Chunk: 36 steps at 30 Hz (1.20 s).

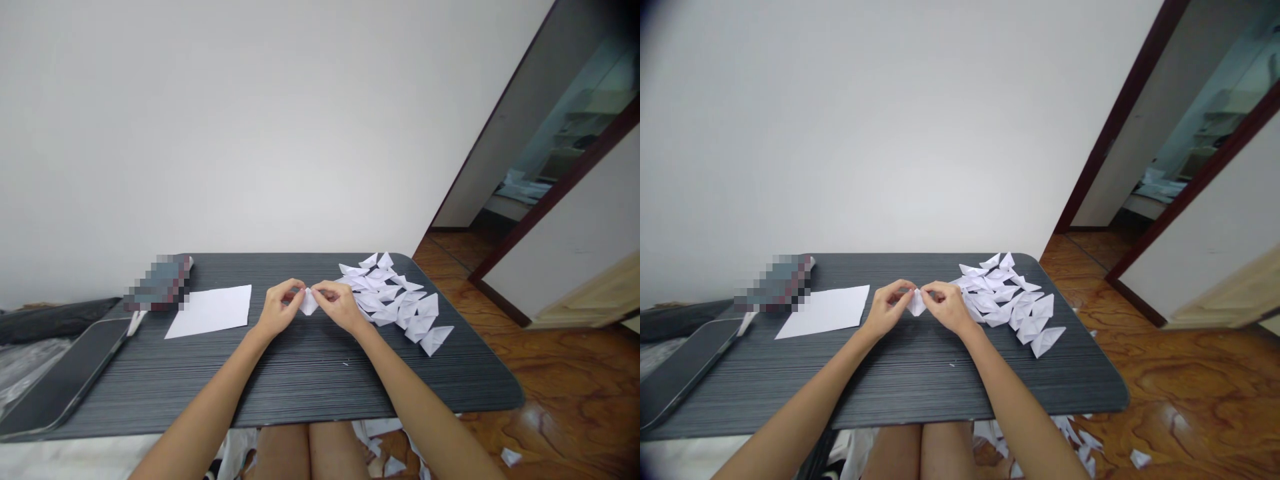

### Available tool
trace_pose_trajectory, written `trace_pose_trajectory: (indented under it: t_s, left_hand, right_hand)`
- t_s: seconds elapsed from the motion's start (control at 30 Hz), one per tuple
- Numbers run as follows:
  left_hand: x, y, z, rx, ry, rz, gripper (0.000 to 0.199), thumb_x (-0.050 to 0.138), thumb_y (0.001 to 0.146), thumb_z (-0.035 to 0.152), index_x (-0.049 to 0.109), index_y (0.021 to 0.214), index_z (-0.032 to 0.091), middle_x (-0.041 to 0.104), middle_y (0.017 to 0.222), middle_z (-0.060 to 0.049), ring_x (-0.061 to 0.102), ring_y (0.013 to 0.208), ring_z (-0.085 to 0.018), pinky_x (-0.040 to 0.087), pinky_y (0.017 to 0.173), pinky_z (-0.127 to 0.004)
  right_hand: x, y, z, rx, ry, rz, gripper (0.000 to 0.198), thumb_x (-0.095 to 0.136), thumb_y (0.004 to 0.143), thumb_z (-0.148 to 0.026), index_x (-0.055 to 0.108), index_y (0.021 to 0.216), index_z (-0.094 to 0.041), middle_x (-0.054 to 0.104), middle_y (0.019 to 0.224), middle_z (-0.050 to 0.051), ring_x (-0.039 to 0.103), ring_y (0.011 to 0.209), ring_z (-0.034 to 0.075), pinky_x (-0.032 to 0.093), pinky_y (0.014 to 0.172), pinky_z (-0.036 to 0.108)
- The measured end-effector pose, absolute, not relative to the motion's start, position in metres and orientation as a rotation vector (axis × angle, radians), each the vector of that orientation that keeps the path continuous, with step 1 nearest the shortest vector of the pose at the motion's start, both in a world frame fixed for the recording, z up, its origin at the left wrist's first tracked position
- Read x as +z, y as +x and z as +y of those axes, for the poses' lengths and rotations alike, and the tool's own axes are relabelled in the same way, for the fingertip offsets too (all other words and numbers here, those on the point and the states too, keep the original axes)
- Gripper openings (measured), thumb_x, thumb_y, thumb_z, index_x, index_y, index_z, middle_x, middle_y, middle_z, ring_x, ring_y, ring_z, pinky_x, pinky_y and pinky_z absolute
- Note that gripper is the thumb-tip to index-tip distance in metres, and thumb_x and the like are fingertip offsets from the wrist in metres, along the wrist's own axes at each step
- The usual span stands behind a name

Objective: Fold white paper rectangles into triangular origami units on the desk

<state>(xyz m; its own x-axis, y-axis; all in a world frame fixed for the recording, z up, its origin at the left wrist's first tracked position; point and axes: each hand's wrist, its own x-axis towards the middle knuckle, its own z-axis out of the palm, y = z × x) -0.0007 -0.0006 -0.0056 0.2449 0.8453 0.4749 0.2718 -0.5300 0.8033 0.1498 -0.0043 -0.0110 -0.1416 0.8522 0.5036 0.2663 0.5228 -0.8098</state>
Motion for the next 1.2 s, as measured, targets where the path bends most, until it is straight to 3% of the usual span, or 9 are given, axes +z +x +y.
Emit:
trace_pose_trajectory:
  t_s: [0.1,0.27,0.4,0.57,0.8,0.93,1.07,1.2]
  left_hand:
    - [-0.001,0.000,-0.002,1.269,1.858,0.968,0.018,0.048,0.076,0.032,0.053,0.076,0.015,0.055,0.069,0.000,0.054,0.049,-0.009,0.045,0.046,-0.018]
    - [0.003,-0.002,-0.002,1.339,1.853,0.971,0.020,0.046,0.078,0.032,0.055,0.081,0.015,0.059,0.082,-0.003,0.058,0.062,-0.011,0.047,0.058,-0.021]
    - [0.000,-0.007,0.001,1.331,1.898,0.984,0.020,0.043,0.080,0.031,0.053,0.086,0.015,0.059,0.087,-0.005,0.060,0.066,-0.013,0.048,0.062,-0.023]
    - [0.002,-0.015,0.003,1.076,2.142,0.929,0.023,0.038,0.082,0.028,0.052,0.096,0.015,0.060,0.085,-0.005,0.060,0.066,-0.012,0.048,0.062,-0.022]
    - [0.002,-0.022,0.008,1.086,2.317,0.936,0.016,0.048,0.078,0.025,0.059,0.080,0.014,0.063,0.078,-0.005,0.057,0.070,-0.012,0.046,0.066,-0.022]
    - [-0.001,-0.023,0.010,1.171,2.253,0.990,0.015,0.050,0.077,0.026,0.059,0.076,0.014,0.064,0.077,-0.004,0.058,0.068,-0.012,0.046,0.064,-0.022]
    - [0.001,-0.023,0.009,1.184,2.212,1.004,0.016,0.052,0.075,0.027,0.060,0.074,0.013,0.064,0.075,-0.005,0.059,0.067,-0.014,0.047,0.064,-0.024]
    - [0.005,-0.021,0.006,1.146,2.201,0.900,0.016,0.049,0.077,0.025,0.060,0.080,0.013,0.062,0.083,-0.007,0.058,0.073,-0.014,0.047,0.066,-0.025]
  right_hand:
    - [-0.010,0.151,-0.003,0.840,-0.939,-1.614,0.021,0.050,0.074,-0.034,0.060,0.076,-0.016,0.053,0.055,-0.001,0.044,0.038,0.007,0.034,0.037,0.019]
    - [-0.006,0.155,-0.003,0.880,-0.895,-1.516,0.022,0.048,0.076,-0.036,0.057,0.079,-0.016,0.057,0.067,0.002,0.053,0.045,0.009,0.040,0.042,0.021]
    - [-0.004,0.158,-0.002,0.736,-0.902,-1.541,0.020,0.044,0.079,-0.033,0.056,0.081,-0.017,0.057,0.075,0.004,0.054,0.052,0.010,0.041,0.046,0.021]
    - [-0.004,0.161,-0.005,0.424,-0.928,-1.736,0.018,0.039,0.082,-0.025,0.056,0.080,-0.017,0.056,0.077,0.004,0.053,0.062,0.012,0.043,0.056,0.023]
    - [-0.003,0.170,-0.007,0.406,-0.896,-1.869,0.020,0.033,0.084,-0.017,0.052,0.088,-0.017,0.054,0.075,0.003,0.053,0.055,0.009,0.044,0.057,0.023]
    - [0.001,0.175,-0.009,0.395,-0.833,-2.018,0.016,0.039,0.081,-0.015,0.054,0.087,-0.017,0.056,0.078,0.004,0.054,0.070,0.013,0.044,0.067,0.027]
    - [0.002,0.175,-0.008,0.406,-0.836,-1.995,0.006,0.051,0.075,-0.019,0.055,0.079,-0.016,0.055,0.086,0.006,0.053,0.073,0.014,0.044,0.065,0.027]
    - [0.000,0.174,-0.007,0.427,-0.824,-2.017,0.008,0.051,0.076,-0.017,0.057,0.081,-0.017,0.056,0.086,0.005,0.053,0.076,0.014,0.044,0.066,0.026]
